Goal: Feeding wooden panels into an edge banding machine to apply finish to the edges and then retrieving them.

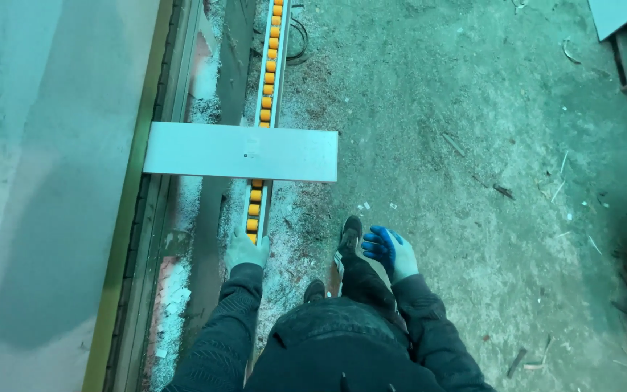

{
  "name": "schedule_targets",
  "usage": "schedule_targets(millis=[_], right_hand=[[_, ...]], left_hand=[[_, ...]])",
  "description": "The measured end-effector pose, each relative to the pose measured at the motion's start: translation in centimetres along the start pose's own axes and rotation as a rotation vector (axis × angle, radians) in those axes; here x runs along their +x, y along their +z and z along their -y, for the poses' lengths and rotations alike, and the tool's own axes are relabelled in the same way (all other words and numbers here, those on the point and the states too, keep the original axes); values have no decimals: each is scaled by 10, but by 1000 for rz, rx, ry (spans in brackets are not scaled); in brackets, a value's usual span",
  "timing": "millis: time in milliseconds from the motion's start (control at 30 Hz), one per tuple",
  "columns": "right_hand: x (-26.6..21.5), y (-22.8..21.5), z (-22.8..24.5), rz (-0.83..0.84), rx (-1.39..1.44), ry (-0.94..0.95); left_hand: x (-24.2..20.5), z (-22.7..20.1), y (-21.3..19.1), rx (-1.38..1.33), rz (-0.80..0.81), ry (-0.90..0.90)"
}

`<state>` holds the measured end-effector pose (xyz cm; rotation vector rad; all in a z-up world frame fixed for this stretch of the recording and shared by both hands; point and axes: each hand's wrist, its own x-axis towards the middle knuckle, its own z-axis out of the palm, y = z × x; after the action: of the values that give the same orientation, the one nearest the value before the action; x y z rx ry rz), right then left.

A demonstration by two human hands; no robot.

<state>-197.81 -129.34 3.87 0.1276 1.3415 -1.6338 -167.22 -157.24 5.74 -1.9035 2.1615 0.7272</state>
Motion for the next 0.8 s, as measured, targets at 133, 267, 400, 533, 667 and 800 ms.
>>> schedule_targets(millis=[133, 267, 400, 533, 667, 800], right_hand=[[52, -8, 18, -21, 41, 10], [117, 3, 77, 10, 14, 63], [183, 14, 161, 48, -62, 82], [236, 19, 251, 65, -141, 60], [290, 9, 316, 26, -180, -2], [326, -8, 354, 16, -189, -41]], left_hand=[[37, -37, -9, -14, 28, -11], [96, -62, 6, 3, -19, -41], [133, -109, -16, 9, -6, -93], [178, -167, -36, -64, -4, -124], [228, -194, -21, -10, -115, -187], [218, -215, -40, -21, -122, -236]])
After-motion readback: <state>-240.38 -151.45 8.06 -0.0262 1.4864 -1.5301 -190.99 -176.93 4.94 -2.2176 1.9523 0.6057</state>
